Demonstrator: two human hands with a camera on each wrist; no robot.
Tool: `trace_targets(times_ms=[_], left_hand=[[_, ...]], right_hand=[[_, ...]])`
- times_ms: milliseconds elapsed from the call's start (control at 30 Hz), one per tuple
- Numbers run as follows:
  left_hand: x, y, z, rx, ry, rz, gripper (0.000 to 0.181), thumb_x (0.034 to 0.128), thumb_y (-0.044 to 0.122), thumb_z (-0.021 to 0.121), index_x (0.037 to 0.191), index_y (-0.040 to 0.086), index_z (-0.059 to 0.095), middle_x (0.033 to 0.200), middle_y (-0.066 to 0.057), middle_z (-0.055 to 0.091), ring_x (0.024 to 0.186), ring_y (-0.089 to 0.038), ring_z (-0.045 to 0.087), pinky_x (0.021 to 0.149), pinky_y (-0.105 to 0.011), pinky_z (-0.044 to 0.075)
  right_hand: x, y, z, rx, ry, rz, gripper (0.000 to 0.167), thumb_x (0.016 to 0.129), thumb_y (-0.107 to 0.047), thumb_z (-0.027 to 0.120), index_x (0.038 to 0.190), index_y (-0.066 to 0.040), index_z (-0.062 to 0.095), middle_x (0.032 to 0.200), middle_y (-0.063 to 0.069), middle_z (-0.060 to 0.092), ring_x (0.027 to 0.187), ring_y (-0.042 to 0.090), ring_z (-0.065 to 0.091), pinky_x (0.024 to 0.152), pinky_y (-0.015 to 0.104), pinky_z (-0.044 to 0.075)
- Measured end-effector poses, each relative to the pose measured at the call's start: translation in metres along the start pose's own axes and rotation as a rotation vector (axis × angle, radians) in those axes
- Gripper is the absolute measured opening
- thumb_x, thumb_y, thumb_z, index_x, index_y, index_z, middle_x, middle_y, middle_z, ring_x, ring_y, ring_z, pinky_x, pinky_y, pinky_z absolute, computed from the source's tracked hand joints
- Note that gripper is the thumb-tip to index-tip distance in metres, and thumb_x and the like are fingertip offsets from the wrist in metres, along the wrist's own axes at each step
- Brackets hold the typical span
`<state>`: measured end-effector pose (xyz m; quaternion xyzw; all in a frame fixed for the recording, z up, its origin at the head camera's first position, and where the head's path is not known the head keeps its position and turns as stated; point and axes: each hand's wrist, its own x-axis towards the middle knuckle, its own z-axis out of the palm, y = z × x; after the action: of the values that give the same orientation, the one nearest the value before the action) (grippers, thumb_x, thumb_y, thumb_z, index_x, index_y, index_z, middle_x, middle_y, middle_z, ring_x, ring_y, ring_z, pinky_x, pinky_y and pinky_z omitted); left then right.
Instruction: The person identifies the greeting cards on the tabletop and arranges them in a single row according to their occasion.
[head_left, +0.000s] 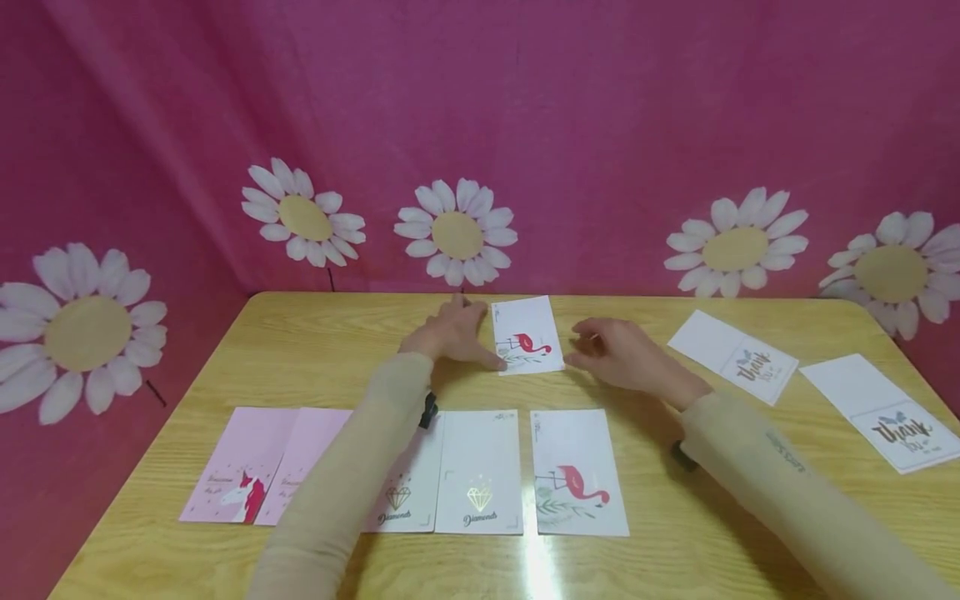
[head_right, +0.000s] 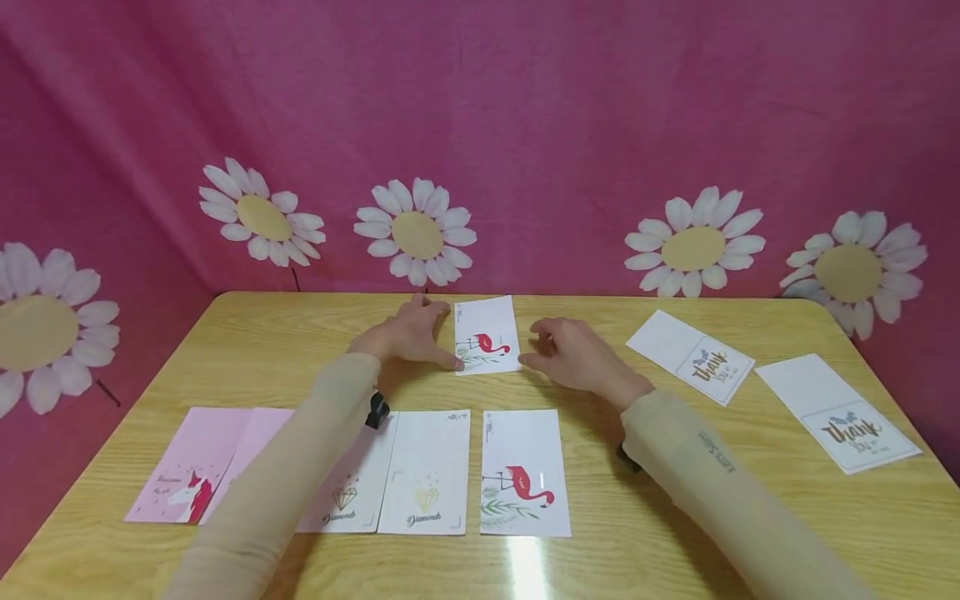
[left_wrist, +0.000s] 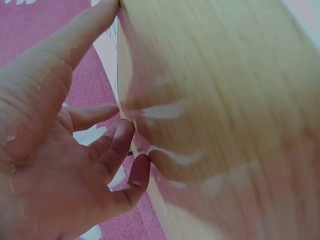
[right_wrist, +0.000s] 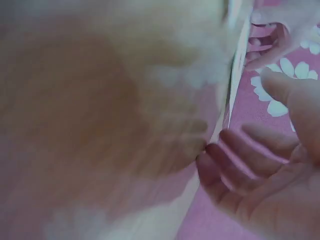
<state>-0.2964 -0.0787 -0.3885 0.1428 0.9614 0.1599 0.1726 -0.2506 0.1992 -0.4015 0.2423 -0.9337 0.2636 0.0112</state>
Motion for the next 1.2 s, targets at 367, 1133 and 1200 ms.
trace_targets(times_ms=[367,1133,1200], left_hand=[[-0.003,0.005,0.003,0.004,0.007,-0.01,0.102,0.0765,0.057,0.083,0.159,0.022,0.035,0.157,-0.011,0.032,0.139,-0.032,0.035,0.113,-0.06,0.042],[-0.002,-0.003,-0.001,-0.175,0.064,0.053,0.084,0.0885,0.042,0.077,0.157,0.015,0.037,0.158,-0.014,0.037,0.142,-0.034,0.039,0.119,-0.056,0.038],[0.0,-0.005,0.0,-0.303,0.091,0.087,0.07,0.0922,0.035,0.075,0.152,0.015,0.045,0.153,-0.013,0.046,0.138,-0.032,0.046,0.117,-0.051,0.043]], right_hand=[[0.045,-0.014,0.01,0.097,-0.105,0.278,0.05,0.101,-0.031,0.06,0.131,0.009,0.064,0.115,0.023,0.068,0.109,0.032,0.055,0.108,0.053,0.046],[0.055,-0.019,0.016,0.462,0.125,0.536,0.03,0.096,-0.01,0.067,0.124,-0.002,0.062,0.121,0.021,0.068,0.103,0.03,0.066,0.073,0.026,0.056],[0.053,-0.019,0.014,0.514,0.153,0.537,0.031,0.096,-0.008,0.067,0.125,0.0,0.061,0.12,0.023,0.069,0.1,0.029,0.068,0.074,0.028,0.059]])
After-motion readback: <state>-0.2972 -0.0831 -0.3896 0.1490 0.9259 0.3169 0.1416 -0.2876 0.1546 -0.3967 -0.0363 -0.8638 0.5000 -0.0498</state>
